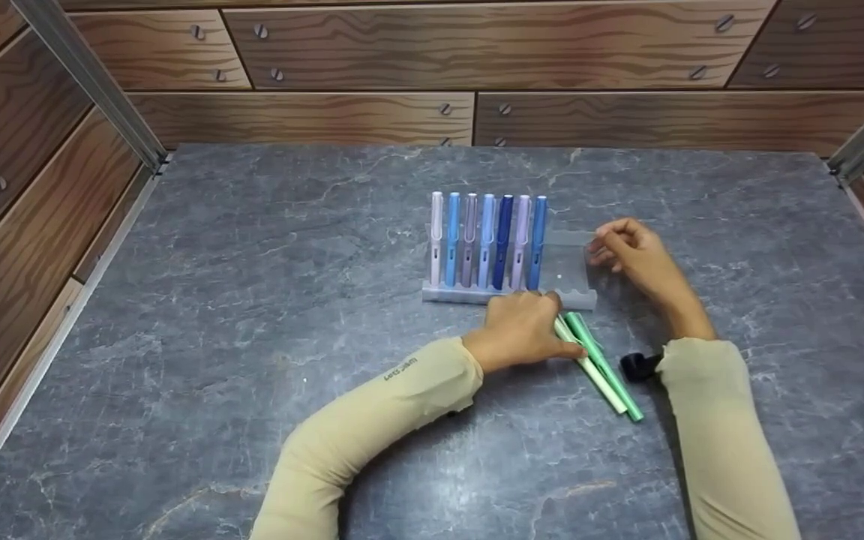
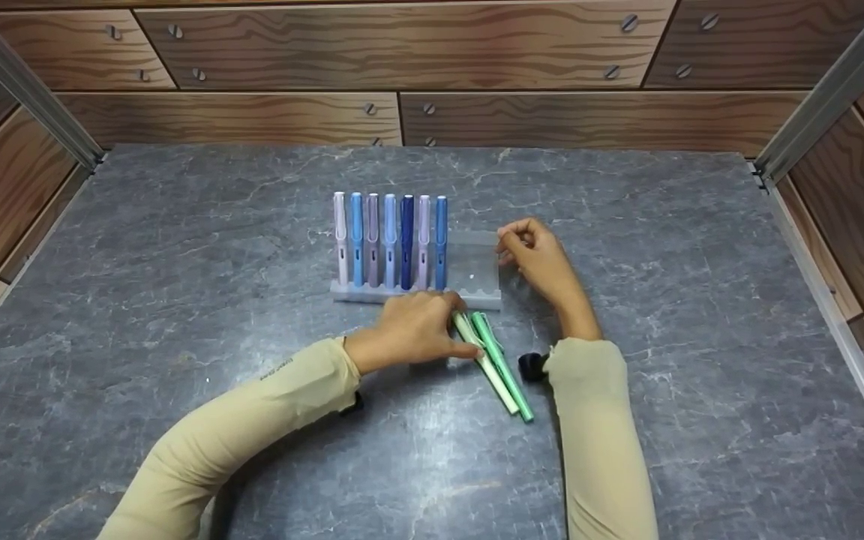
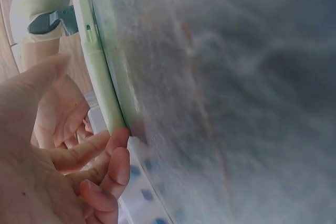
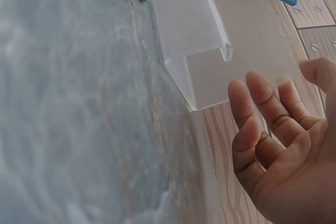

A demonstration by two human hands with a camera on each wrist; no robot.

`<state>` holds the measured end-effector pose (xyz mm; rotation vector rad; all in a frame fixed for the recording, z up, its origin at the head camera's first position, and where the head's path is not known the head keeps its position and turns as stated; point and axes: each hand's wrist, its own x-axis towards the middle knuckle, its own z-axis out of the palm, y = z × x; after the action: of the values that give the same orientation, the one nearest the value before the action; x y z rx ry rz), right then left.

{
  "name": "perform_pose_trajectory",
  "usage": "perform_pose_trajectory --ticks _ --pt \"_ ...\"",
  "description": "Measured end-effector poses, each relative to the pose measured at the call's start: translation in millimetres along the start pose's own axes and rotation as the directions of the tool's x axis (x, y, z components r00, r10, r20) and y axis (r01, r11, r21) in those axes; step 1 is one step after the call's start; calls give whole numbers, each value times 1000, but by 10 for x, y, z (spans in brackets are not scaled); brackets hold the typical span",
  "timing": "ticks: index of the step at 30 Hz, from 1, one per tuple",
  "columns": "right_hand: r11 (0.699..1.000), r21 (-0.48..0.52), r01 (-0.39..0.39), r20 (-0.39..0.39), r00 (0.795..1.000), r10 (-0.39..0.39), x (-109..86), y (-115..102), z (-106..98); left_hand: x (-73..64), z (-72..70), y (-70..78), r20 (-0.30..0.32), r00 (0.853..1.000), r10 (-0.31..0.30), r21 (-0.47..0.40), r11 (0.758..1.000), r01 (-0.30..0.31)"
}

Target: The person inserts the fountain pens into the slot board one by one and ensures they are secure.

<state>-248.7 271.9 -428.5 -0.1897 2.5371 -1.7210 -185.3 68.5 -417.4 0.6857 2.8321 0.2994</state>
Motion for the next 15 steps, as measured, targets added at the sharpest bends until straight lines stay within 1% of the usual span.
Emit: perform_pose_trajectory --ticks 4,9,15 --pt "1000 13 2 -5 1000 -2 -5 -19 5 5 19 34 -16 1000 -8 26 1000 9" --pt "1000 23 0 -6 1000 0 -9 -23 5 13 43 60 -38 999 -2 49 999 4" --pt "999 41 -7 -6 1000 7 -8 -17 12 20 60 76 -32 999 -5 74 997 8"
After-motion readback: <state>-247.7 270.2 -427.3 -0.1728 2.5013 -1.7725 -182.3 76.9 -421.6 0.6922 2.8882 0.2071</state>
